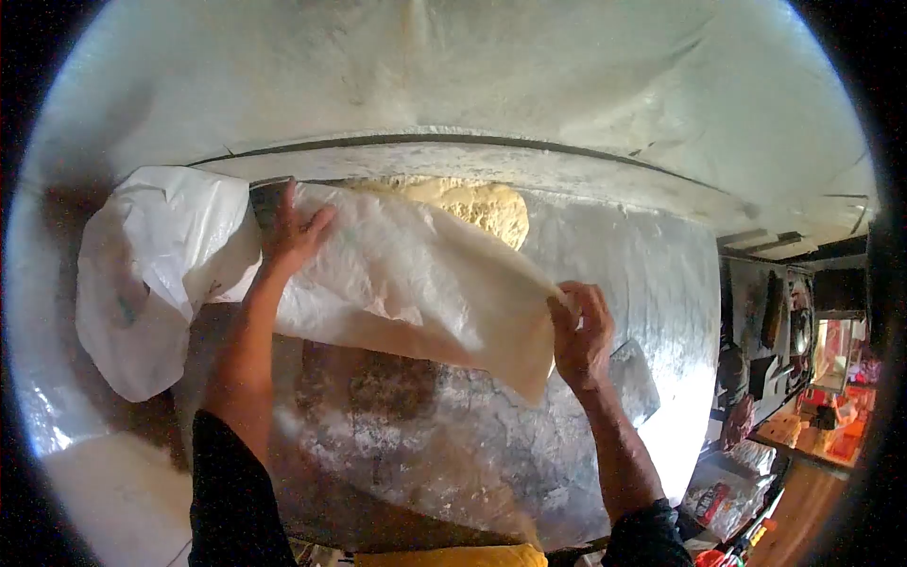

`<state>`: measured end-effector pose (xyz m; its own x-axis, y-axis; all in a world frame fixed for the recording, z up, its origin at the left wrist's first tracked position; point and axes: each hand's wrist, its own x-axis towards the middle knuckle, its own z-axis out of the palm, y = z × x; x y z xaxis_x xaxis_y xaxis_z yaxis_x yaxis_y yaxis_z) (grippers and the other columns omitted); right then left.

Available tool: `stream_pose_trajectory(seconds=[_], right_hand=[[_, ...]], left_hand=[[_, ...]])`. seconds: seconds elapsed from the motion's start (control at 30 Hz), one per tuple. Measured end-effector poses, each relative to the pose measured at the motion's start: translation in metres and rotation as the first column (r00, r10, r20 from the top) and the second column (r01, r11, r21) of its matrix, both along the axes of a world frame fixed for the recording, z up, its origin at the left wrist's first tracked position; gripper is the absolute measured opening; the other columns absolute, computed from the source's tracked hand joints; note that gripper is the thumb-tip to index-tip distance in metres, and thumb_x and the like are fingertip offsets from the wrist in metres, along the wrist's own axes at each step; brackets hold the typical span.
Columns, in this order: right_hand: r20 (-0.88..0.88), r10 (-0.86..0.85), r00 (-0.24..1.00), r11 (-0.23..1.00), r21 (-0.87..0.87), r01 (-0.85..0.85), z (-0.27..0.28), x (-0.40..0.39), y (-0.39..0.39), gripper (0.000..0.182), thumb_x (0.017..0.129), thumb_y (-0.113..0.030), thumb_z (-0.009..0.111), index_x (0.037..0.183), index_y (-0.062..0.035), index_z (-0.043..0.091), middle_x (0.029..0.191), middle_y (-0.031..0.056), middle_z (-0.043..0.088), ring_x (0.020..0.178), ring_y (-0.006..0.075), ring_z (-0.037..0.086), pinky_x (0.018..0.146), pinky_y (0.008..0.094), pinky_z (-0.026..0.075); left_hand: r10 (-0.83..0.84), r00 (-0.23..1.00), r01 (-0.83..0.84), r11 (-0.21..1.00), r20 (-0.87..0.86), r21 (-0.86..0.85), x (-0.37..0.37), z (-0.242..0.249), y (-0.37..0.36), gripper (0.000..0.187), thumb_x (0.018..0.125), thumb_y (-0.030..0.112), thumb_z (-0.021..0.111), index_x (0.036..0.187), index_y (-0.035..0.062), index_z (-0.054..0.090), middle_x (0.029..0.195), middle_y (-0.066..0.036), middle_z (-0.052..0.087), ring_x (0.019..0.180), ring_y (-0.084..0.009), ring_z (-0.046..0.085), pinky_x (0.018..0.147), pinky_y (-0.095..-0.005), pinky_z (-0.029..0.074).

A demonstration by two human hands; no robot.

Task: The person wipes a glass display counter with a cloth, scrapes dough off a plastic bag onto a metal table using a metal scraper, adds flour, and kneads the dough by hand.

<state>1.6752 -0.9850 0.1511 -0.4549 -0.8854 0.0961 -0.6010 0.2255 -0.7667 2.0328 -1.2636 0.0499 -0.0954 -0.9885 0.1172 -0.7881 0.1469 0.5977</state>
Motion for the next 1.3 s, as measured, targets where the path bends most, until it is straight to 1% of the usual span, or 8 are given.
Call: stream_pose_trajectory(seconds=[0.1, 0.23, 0.3, 0.47, 0.6, 0.63, 0.87, 1.3], right_hand=[[0.206, -0.113, 0.972, 0.993, 0.048, 0.106, -0.019, 0.003, -0.004, 0.050, 0.084, -0.012, 0.071, 0.129, -0.0059, 0.050, 0.105, 0.0178, 0.064, 0.096, 0.0330, 0.063, 0.078, 0.0402, 0.052], [-0.014, -0.101, 0.995, 0.992, -0.079, 0.099, -0.035, 0.004, 0.013, 0.072, 0.083, -0.017, 0.073, 0.142, -0.0066, 0.033, 0.107, 0.0175, 0.065, 0.093, 0.0300, 0.065, 0.078, 0.0390, 0.052], [0.270, -0.120, 0.955, 0.992, 0.073, 0.104, -0.045, 0.002, 0.027, 0.075, 0.084, -0.018, 0.071, 0.144, -0.0061, 0.028, 0.102, 0.0177, 0.065, 0.087, 0.0278, 0.065, 0.075, 0.0387, 0.052], [0.285, -0.188, 0.940, 0.982, 0.089, 0.169, -0.045, 0.006, 0.036, 0.054, 0.085, -0.017, 0.067, 0.131, -0.0012, 0.043, 0.093, 0.0175, 0.065, 0.081, 0.0242, 0.063, 0.072, 0.0384, 0.051], [0.223, -0.197, 0.955, 0.969, 0.194, 0.154, -0.032, -0.001, 0.057, 0.035, 0.087, -0.022, 0.066, 0.110, 0.0022, 0.055, 0.081, 0.0143, 0.063, 0.071, 0.0200, 0.061, 0.063, 0.0374, 0.050], [0.219, -0.197, 0.956, 0.968, 0.195, 0.155, -0.029, 0.002, 0.068, 0.035, 0.087, -0.022, 0.066, 0.110, 0.0022, 0.055, 0.081, 0.0143, 0.063, 0.071, 0.0200, 0.061, 0.063, 0.0374, 0.050], [0.585, -0.325, 0.743, 0.922, 0.371, 0.110, -0.047, 0.034, 0.150, 0.032, 0.087, -0.030, 0.067, 0.089, 0.0016, 0.064, 0.076, 0.0075, 0.062, 0.067, 0.0147, 0.055, 0.058, 0.0351, 0.046], [0.416, -0.218, 0.883, 0.832, 0.552, -0.055, -0.075, 0.069, 0.227, 0.028, 0.089, -0.023, 0.067, 0.101, 0.0025, 0.067, 0.086, 0.0056, 0.067, 0.075, 0.0144, 0.060, 0.066, 0.0337, 0.050]], left_hand=[[-0.050, 0.997, 0.035, 0.973, 0.062, 0.229, -0.010, 0.056, 0.024, 0.061, 0.082, 0.047, 0.070, 0.117, -0.0016, 0.059, 0.113, -0.021, 0.064, 0.106, -0.0327, 0.061, 0.092, -0.0394, 0.046], [-0.048, 0.992, 0.043, 0.998, -0.119, -0.040, -0.001, 0.075, 0.097, 0.036, 0.089, 0.031, 0.066, 0.103, -0.0024, 0.062, 0.097, -0.017, 0.066, 0.091, -0.0260, 0.063, 0.083, -0.0371, 0.047], [-0.059, 0.981, 0.055, 0.998, -0.186, -0.029, -0.005, 0.097, 0.143, 0.027, 0.092, 0.024, 0.063, 0.101, -0.0019, 0.061, 0.094, -0.013, 0.065, 0.087, -0.0201, 0.061, 0.079, -0.0336, 0.047], [0.262, 0.882, -0.105, 0.920, -0.392, 0.379, 0.037, 0.045, 0.189, 0.037, 0.090, 0.020, 0.067, 0.119, 0.0001, 0.054, 0.103, -0.009, 0.063, 0.090, -0.0139, 0.058, 0.082, -0.0291, 0.047], [0.127, 0.788, 0.055, 0.960, -0.602, 0.274, 0.023, 0.067, 0.217, 0.041, 0.090, 0.021, 0.067, 0.121, -0.0016, 0.053, 0.099, -0.008, 0.065, 0.088, -0.0146, 0.060, 0.080, -0.0317, 0.049], [-0.018, 0.970, 0.079, 0.966, -0.243, 0.245, 0.036, 0.071, 0.228, 0.032, 0.090, 0.019, 0.064, 0.114, -0.0011, 0.057, 0.090, -0.006, 0.066, 0.082, -0.0149, 0.061, 0.074, -0.0312, 0.049], [0.131, 0.783, 0.198, 0.874, -0.608, 0.443, 0.102, 0.030, 0.288, 0.032, 0.090, 0.026, 0.063, 0.103, -0.0033, 0.063, 0.085, -0.008, 0.067, 0.077, -0.0167, 0.060, 0.071, -0.0321, 0.047], [0.379, 0.900, -0.179, 0.771, -0.215, 0.611, 0.111, 0.076, 0.368, 0.042, 0.089, 0.026, 0.060, 0.118, -0.0036, 0.058, 0.114, -0.017, 0.060, 0.102, -0.0267, 0.058, 0.087, -0.0393, 0.047]])
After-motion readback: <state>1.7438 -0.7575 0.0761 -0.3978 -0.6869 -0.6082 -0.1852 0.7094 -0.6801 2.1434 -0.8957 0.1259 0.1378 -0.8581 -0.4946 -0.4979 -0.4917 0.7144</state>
